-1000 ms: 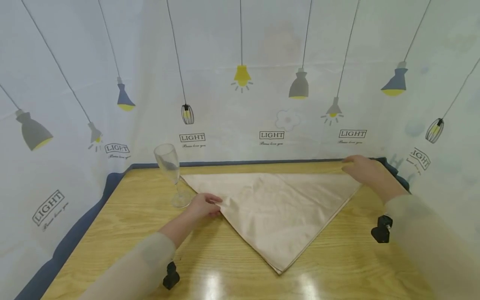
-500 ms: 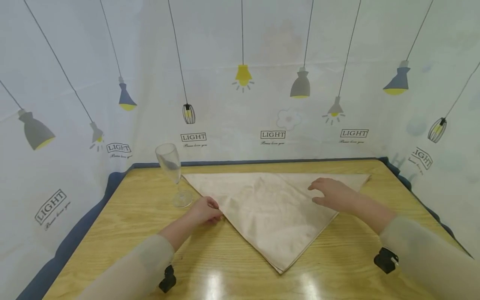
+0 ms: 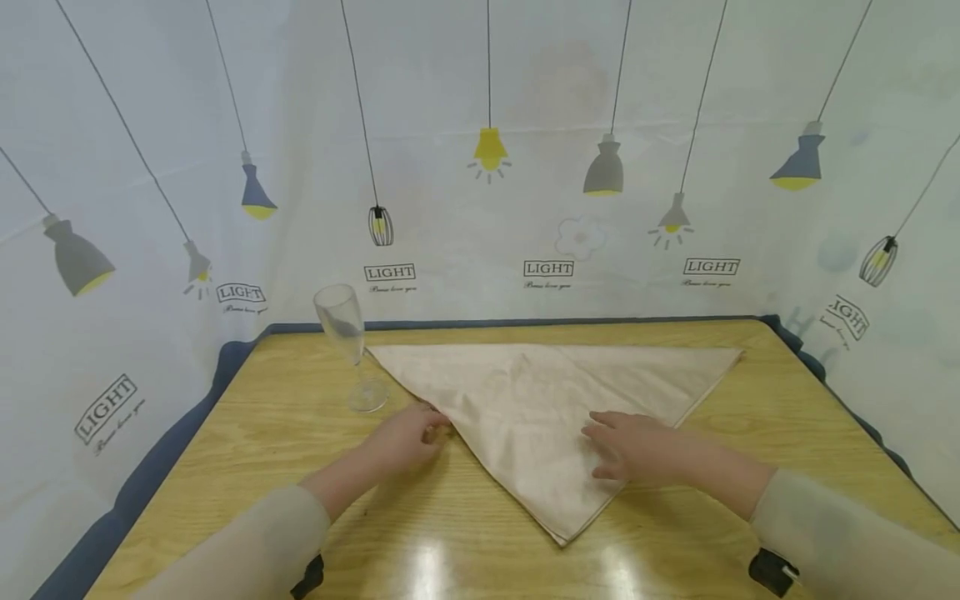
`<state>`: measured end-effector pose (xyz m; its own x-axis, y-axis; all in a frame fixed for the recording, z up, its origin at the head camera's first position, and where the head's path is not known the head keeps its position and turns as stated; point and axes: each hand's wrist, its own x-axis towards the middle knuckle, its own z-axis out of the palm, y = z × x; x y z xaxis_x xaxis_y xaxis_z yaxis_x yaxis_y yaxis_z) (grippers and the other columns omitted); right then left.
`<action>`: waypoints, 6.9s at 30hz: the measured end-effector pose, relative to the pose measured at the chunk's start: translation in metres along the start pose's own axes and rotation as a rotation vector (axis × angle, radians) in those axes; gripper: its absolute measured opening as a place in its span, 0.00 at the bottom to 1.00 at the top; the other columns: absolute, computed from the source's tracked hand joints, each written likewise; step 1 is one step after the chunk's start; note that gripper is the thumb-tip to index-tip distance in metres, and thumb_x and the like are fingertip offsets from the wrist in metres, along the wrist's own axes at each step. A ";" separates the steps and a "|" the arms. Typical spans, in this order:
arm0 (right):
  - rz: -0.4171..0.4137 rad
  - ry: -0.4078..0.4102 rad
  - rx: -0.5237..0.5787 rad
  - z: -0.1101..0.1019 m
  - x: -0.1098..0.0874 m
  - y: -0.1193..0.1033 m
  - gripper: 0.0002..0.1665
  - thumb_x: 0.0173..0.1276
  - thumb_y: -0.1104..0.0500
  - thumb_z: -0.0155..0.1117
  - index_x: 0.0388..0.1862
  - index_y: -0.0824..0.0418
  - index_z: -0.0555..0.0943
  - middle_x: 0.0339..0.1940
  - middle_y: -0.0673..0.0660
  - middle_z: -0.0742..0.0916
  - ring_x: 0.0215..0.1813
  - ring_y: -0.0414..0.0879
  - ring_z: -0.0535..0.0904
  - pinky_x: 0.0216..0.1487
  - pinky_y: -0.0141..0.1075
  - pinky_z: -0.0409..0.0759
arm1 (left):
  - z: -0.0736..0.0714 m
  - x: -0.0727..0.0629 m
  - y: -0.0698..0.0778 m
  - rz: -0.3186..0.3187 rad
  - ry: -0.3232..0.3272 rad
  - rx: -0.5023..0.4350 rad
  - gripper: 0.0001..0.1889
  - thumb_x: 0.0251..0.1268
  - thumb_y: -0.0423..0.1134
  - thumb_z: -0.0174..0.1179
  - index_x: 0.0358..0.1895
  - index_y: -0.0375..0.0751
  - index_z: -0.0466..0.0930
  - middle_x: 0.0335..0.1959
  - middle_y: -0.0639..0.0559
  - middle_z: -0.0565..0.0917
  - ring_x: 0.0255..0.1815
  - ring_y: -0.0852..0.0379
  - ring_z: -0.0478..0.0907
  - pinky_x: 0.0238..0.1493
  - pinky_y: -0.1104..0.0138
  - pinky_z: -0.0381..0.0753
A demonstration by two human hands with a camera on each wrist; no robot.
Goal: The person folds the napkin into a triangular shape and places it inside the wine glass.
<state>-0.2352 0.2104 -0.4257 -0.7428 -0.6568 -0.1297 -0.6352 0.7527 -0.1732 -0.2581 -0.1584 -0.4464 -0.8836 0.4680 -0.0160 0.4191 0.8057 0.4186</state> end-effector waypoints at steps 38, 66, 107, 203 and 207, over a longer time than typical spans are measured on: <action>0.070 -0.042 0.100 0.015 -0.016 0.001 0.50 0.67 0.36 0.60 0.73 0.70 0.61 0.74 0.74 0.59 0.72 0.73 0.53 0.62 0.70 0.56 | 0.003 -0.019 0.008 0.321 -0.016 0.573 0.17 0.70 0.42 0.58 0.59 0.43 0.79 0.52 0.47 0.79 0.50 0.49 0.77 0.44 0.58 0.81; -0.482 0.233 0.020 0.027 -0.019 -0.057 0.10 0.54 0.57 0.74 0.33 0.51 0.82 0.32 0.41 0.76 0.31 0.30 0.68 0.34 0.21 0.69 | 0.041 -0.006 0.124 0.539 -0.176 0.270 0.10 0.56 0.44 0.72 0.41 0.51 0.88 0.33 0.65 0.81 0.32 0.74 0.73 0.36 0.84 0.68; -0.387 0.286 0.058 0.028 -0.012 -0.053 0.16 0.46 0.71 0.68 0.22 0.50 0.76 0.22 0.39 0.66 0.25 0.32 0.55 0.26 0.23 0.61 | 0.055 0.007 0.143 0.397 -0.077 0.211 0.07 0.63 0.41 0.66 0.27 0.56 0.87 0.23 0.72 0.79 0.23 0.76 0.69 0.31 0.82 0.68; -0.058 0.318 0.252 0.026 -0.020 -0.066 0.07 0.59 0.59 0.73 0.27 0.50 0.82 0.23 0.36 0.79 0.27 0.30 0.73 0.28 0.31 0.75 | 0.052 0.008 0.149 0.097 -0.174 -0.131 0.05 0.62 0.44 0.67 0.34 0.49 0.89 0.29 0.66 0.85 0.32 0.70 0.78 0.34 0.74 0.76; -0.110 0.323 0.227 0.032 -0.019 -0.066 0.08 0.56 0.63 0.73 0.25 0.52 0.83 0.24 0.38 0.81 0.28 0.32 0.76 0.30 0.31 0.77 | 0.054 0.006 0.151 0.090 -0.213 -0.115 0.03 0.59 0.42 0.68 0.32 0.51 0.90 0.27 0.68 0.84 0.29 0.71 0.76 0.32 0.75 0.75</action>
<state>-0.1721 0.1717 -0.4431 -0.7241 -0.6573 0.2087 -0.6787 0.6254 -0.3849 -0.1884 -0.0141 -0.4322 -0.7747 0.6119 -0.1592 0.4572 0.7161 0.5274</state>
